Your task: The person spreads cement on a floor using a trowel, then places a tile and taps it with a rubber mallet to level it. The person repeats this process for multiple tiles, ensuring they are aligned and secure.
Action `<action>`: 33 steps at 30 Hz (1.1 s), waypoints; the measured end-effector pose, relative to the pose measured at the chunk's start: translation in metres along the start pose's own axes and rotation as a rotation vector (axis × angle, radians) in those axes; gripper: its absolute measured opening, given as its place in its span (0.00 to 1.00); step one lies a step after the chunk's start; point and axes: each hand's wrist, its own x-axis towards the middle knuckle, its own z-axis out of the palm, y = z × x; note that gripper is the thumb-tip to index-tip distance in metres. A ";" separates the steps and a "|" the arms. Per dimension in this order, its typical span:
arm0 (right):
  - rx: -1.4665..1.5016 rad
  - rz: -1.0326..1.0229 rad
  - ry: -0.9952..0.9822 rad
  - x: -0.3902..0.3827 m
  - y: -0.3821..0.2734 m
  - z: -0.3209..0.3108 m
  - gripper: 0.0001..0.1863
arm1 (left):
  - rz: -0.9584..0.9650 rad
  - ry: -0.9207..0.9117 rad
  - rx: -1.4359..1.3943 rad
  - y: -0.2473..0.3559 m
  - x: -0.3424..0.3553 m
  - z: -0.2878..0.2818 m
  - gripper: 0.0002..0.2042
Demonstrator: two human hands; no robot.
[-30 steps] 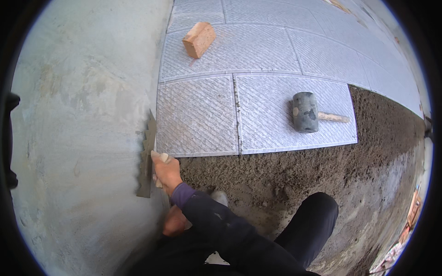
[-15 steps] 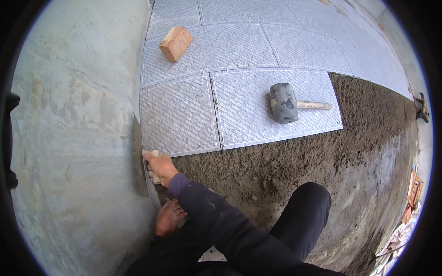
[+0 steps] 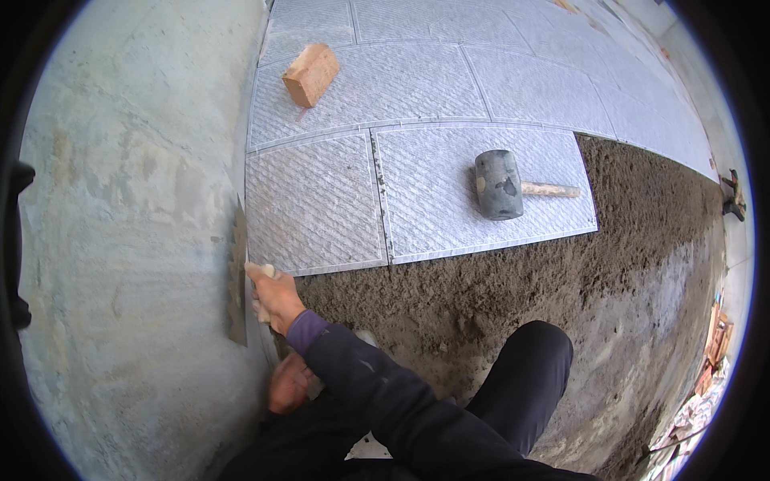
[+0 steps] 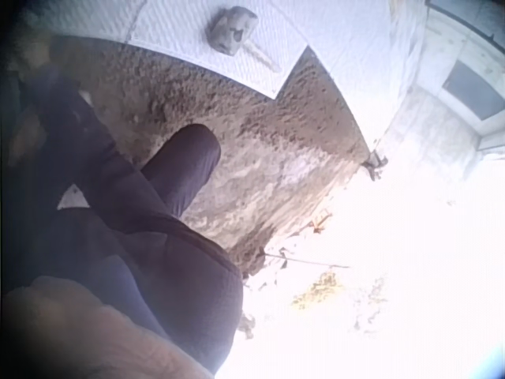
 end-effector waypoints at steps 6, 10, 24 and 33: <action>-0.071 -0.031 0.007 0.005 0.002 0.002 0.17 | -0.024 0.017 -0.026 0.006 0.001 0.007 0.15; -0.075 -0.061 0.011 0.002 0.002 0.007 0.18 | 0.028 -0.026 -0.018 0.000 -0.001 0.002 0.15; -0.813 -0.359 -0.062 -0.159 -0.139 -0.141 0.21 | 0.609 0.116 0.696 0.055 0.007 0.093 0.23; -0.795 -0.355 0.408 -0.300 -0.150 -0.282 0.20 | 1.239 -0.305 1.943 0.185 0.257 0.287 0.41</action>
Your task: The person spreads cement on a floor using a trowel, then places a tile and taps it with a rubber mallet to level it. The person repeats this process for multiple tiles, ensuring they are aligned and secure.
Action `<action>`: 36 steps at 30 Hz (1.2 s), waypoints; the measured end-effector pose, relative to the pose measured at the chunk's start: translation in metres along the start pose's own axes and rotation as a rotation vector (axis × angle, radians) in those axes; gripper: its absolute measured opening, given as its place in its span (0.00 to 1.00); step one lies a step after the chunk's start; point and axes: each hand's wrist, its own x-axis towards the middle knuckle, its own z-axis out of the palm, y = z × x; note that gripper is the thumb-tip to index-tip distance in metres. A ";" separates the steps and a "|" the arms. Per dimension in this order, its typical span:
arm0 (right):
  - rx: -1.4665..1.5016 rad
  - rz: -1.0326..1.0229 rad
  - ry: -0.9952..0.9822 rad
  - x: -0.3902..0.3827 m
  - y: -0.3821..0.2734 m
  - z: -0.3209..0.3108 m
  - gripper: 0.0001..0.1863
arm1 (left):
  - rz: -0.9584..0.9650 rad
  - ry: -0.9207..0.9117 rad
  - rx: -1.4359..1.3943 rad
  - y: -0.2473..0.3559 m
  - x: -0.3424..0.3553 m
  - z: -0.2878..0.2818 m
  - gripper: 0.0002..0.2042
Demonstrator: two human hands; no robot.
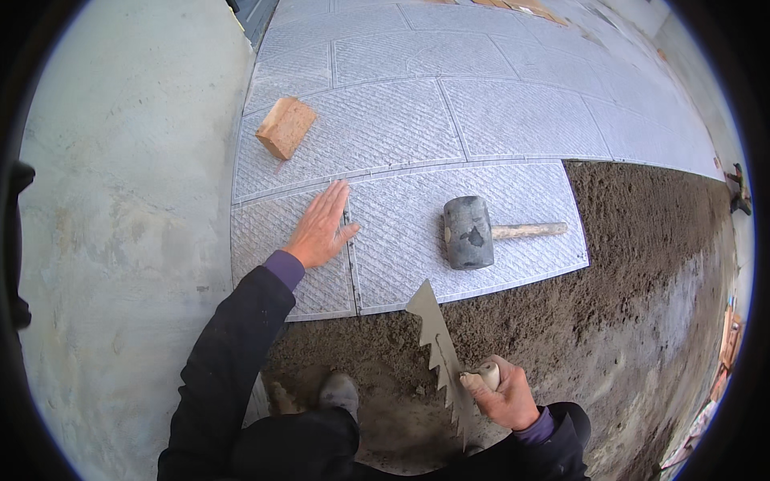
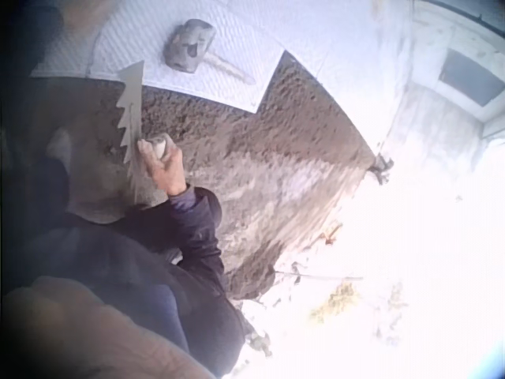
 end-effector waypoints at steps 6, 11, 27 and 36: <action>-0.048 0.086 0.031 -0.035 0.033 -0.014 0.24 | -0.038 -0.053 0.009 0.012 -0.015 0.042 0.43; -0.011 0.007 -0.052 -0.036 0.049 -0.021 0.23 | 0.011 -0.286 -0.279 0.163 -0.181 0.028 0.43; -0.551 -0.170 -0.164 -0.002 0.097 -0.052 0.21 | -0.846 0.219 -1.029 0.228 -0.290 -0.001 0.17; -0.464 -0.264 -0.120 -0.006 0.140 -0.039 0.19 | -0.919 0.166 -1.142 0.224 -0.299 0.006 0.19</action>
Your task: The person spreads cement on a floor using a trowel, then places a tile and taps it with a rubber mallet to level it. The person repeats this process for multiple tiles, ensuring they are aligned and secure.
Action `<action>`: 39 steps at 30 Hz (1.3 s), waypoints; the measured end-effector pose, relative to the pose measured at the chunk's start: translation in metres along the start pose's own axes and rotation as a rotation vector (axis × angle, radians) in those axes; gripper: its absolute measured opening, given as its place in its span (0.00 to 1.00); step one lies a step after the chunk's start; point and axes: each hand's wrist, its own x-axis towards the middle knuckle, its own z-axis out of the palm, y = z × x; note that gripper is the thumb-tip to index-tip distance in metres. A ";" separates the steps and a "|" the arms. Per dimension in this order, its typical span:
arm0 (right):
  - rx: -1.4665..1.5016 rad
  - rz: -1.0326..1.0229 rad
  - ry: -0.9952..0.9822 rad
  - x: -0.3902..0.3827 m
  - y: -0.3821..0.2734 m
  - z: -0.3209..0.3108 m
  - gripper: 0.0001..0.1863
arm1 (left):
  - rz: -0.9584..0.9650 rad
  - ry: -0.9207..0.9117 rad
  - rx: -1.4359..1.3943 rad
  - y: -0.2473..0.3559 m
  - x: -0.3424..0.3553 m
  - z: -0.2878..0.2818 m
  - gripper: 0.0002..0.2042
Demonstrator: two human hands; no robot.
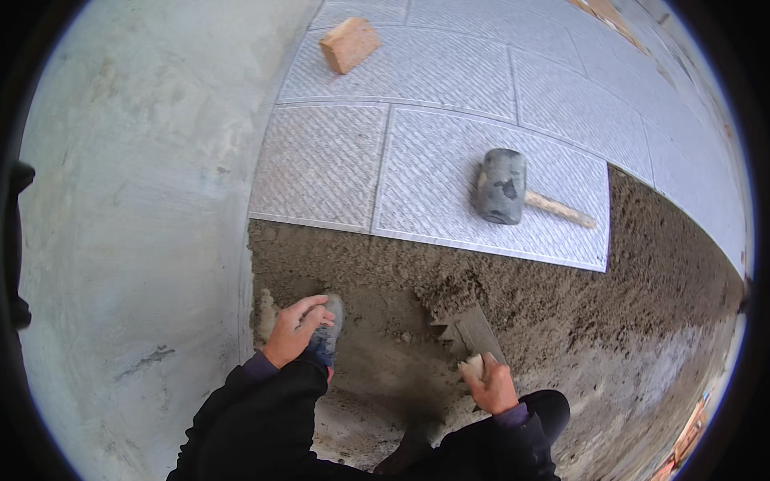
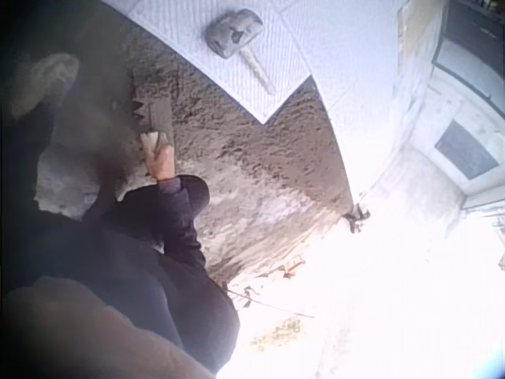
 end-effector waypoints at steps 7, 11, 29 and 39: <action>-0.162 -0.109 -0.220 0.014 -0.067 -0.001 0.21 | -0.079 -0.090 0.043 -0.011 -0.002 -0.020 0.22; -0.136 -0.260 -0.326 0.060 -0.125 0.014 0.20 | -0.090 -0.047 -0.037 -0.016 -0.010 -0.034 0.22; -0.176 -0.357 -0.320 0.165 -0.282 0.044 0.19 | -0.420 0.302 -0.796 -0.017 0.163 -0.094 0.24; -0.194 -0.311 -0.352 0.182 -0.292 0.036 0.19 | -0.360 0.307 -0.718 -0.023 0.175 -0.087 0.23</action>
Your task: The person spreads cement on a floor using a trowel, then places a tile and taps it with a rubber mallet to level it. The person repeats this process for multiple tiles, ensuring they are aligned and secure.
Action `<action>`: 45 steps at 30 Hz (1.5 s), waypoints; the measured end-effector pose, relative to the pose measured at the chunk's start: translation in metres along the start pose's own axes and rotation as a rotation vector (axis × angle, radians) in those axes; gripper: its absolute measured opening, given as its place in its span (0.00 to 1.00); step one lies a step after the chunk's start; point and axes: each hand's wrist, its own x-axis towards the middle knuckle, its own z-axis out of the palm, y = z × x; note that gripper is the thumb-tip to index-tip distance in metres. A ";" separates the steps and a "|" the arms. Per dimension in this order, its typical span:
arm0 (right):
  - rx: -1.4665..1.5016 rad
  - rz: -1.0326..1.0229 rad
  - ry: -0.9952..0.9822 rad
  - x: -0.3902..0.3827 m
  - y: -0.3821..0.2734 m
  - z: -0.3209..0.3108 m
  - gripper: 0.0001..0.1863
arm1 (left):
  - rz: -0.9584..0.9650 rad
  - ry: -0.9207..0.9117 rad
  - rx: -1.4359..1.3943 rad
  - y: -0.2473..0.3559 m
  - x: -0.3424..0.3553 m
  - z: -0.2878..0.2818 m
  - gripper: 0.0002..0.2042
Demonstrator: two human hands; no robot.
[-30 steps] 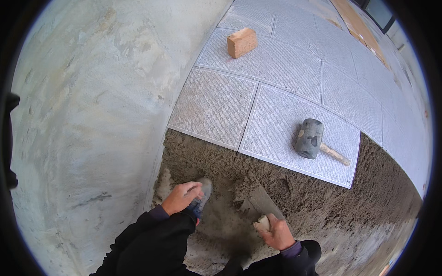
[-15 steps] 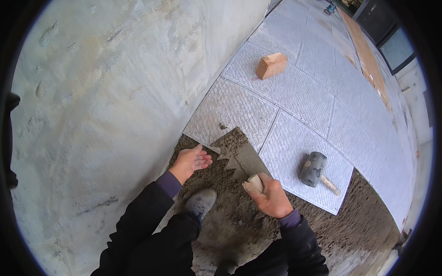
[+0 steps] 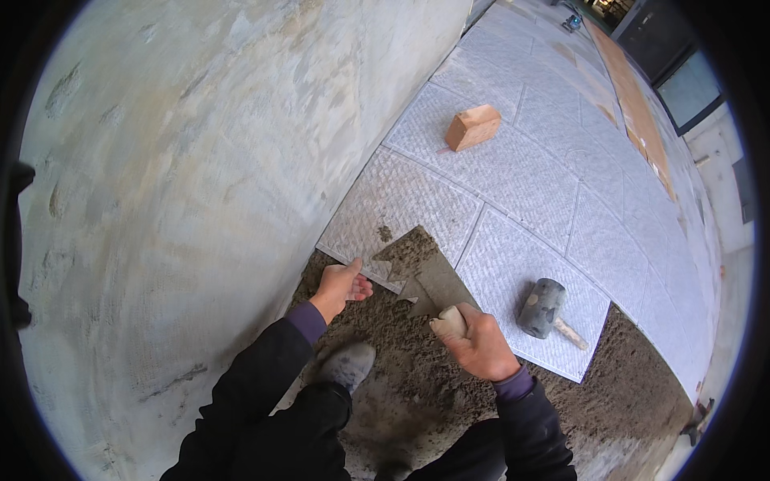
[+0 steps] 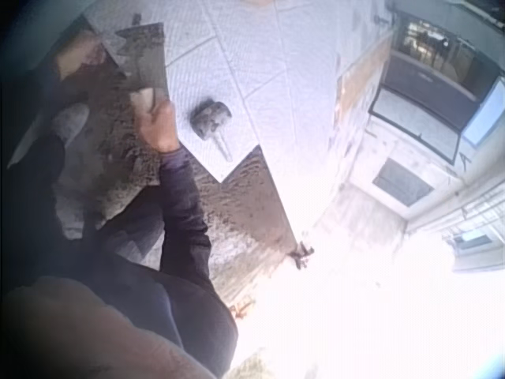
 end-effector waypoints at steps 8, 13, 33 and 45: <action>-0.447 -0.213 -0.140 0.101 -0.054 -0.001 0.18 | 0.033 0.034 -0.081 -0.011 -0.004 0.010 0.19; -0.771 -0.180 -0.061 0.155 -0.066 0.010 0.18 | 0.028 0.026 -0.081 -0.014 -0.002 0.007 0.19; 1.110 0.356 0.201 0.150 0.059 0.125 0.23 | 0.055 -0.234 0.026 -0.014 -0.002 -0.022 0.18; 1.040 0.355 -0.073 0.233 0.035 0.095 0.23 | -0.031 -0.200 -0.043 -0.035 -0.124 -0.103 0.25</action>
